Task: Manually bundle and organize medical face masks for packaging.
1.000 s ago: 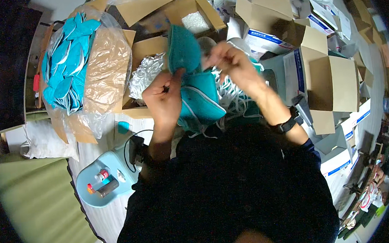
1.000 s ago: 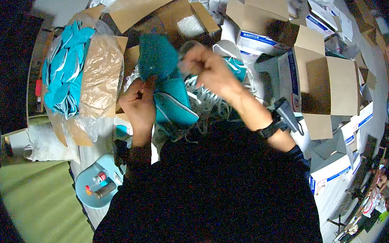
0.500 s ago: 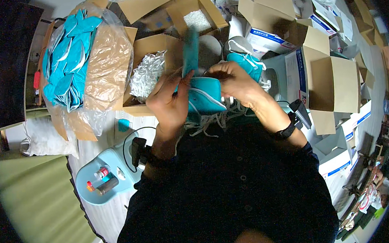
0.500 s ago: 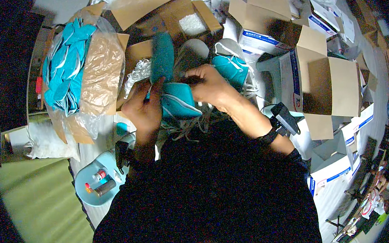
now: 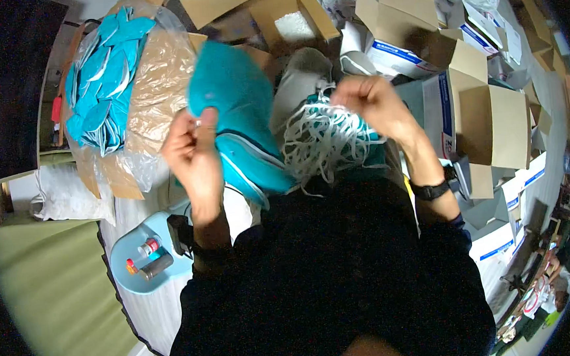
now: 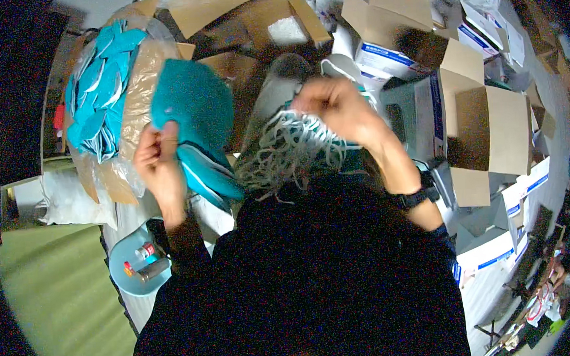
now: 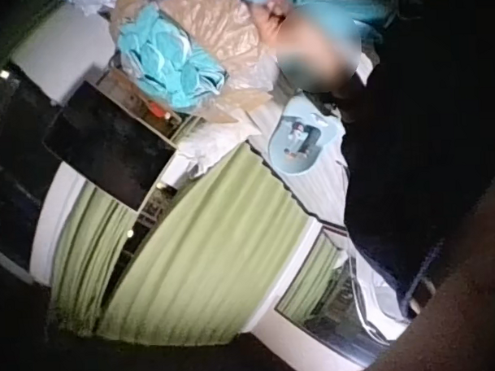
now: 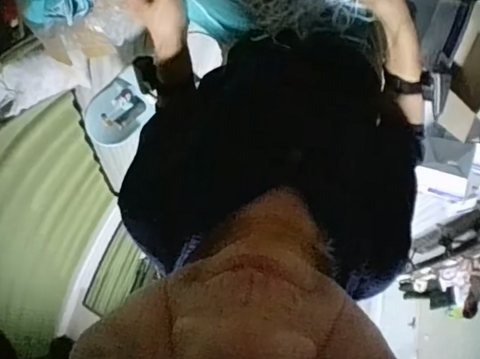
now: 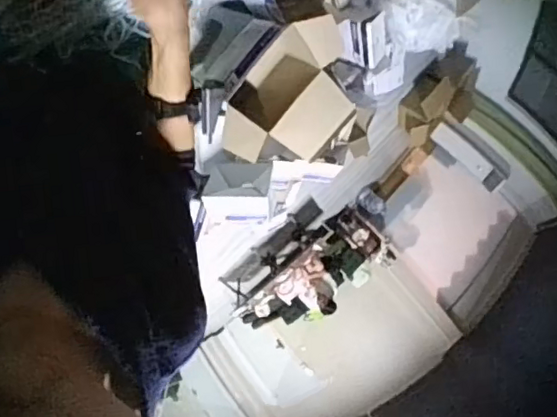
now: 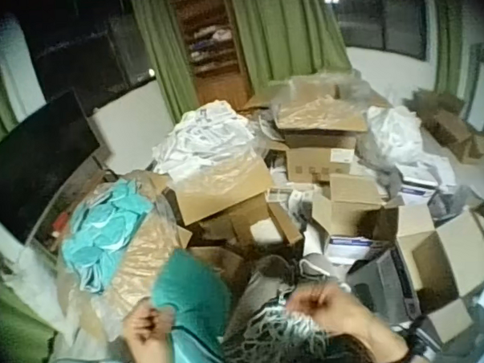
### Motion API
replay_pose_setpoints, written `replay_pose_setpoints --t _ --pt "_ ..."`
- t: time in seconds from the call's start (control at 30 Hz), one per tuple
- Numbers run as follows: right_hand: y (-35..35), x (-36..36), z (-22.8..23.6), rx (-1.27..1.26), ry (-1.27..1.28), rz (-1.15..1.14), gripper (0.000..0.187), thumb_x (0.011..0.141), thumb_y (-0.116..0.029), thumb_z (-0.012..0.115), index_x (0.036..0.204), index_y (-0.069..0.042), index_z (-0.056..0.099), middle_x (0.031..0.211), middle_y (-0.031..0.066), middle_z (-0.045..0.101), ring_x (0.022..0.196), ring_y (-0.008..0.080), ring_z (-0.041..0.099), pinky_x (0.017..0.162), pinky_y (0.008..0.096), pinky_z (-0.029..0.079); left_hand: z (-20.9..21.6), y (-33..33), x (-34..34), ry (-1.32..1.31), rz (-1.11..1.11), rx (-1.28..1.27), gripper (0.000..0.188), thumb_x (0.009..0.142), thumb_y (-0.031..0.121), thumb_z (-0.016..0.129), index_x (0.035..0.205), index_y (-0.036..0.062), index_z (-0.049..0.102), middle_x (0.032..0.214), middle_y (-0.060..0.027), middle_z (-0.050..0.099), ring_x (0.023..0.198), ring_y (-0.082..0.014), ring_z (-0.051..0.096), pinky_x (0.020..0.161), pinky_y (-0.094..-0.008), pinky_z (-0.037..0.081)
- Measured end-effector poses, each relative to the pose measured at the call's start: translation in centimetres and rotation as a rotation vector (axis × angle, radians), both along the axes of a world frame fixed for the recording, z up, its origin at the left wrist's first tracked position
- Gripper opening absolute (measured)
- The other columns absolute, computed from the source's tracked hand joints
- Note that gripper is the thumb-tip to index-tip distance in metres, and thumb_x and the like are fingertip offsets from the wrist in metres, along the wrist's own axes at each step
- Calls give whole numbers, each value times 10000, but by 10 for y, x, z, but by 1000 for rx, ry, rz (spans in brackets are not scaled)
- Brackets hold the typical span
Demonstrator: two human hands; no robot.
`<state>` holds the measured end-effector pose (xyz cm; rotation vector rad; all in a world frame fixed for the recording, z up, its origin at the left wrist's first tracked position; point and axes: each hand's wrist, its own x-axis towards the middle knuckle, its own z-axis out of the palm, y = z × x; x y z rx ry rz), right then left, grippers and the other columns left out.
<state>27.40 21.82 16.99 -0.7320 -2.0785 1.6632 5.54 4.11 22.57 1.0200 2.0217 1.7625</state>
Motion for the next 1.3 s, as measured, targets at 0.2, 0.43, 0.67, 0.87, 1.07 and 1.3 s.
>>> replay_pose_setpoints --t 0.2,0.43,0.67,0.87,1.07,1.3 --pt "-8 -20 21 288 153 -67 400 773 -242 755 1066 -4 623 912 109 669 791 185 607 702 317 483 4 17 10 -193 -326 -77 69 888 48 596 925 25 649 771 54 580 673 -26 457 600 -187 349" --pt "-59 -40 30 387 57 -29 208 826 -9 598 1032 11 613 953 189 644 856 315 637 740 362 498 -28 47 2 -1008 -52 83 380 975 349 458 801 51 617 676 -33 602 536 -141 536 537 -269 458" --pt "-77 -84 17 553 -151 -16 400 787 -137 697 1137 15 577 1162 204 584 1012 320 594 838 381 485 -57 67 0 -1141 272 188 457 953 506 409 834 100 582 728 -40 577 647 -170 551 602 -301 466" --pt "-24 -88 17 -370 212 -81 384 791 -76 709 1150 -17 587 1032 93 662 953 169 591 869 320 459 -43 35 -18 -753 -304 -54 334 927 320 568 1076 25 611 942 -31 631 861 -101 575 795 -267 477" --pt "-8 -85 1 -129 70 -52 373 861 -82 653 1204 8 536 1043 83 640 967 161 580 869 292 460 -62 29 -64 -674 -225 10 188 868 114 661 1044 48 665 928 1 664 831 -87 595 746 -273 507" --pt "25 -26 -12 -147 -38 -184 319 917 -196 591 1152 19 566 955 104 670 806 157 641 653 275 510 17 48 -261 -559 480 39 564 813 283 690 1223 -46 486 1201 -164 548 1038 -272 563 872 -408 487"
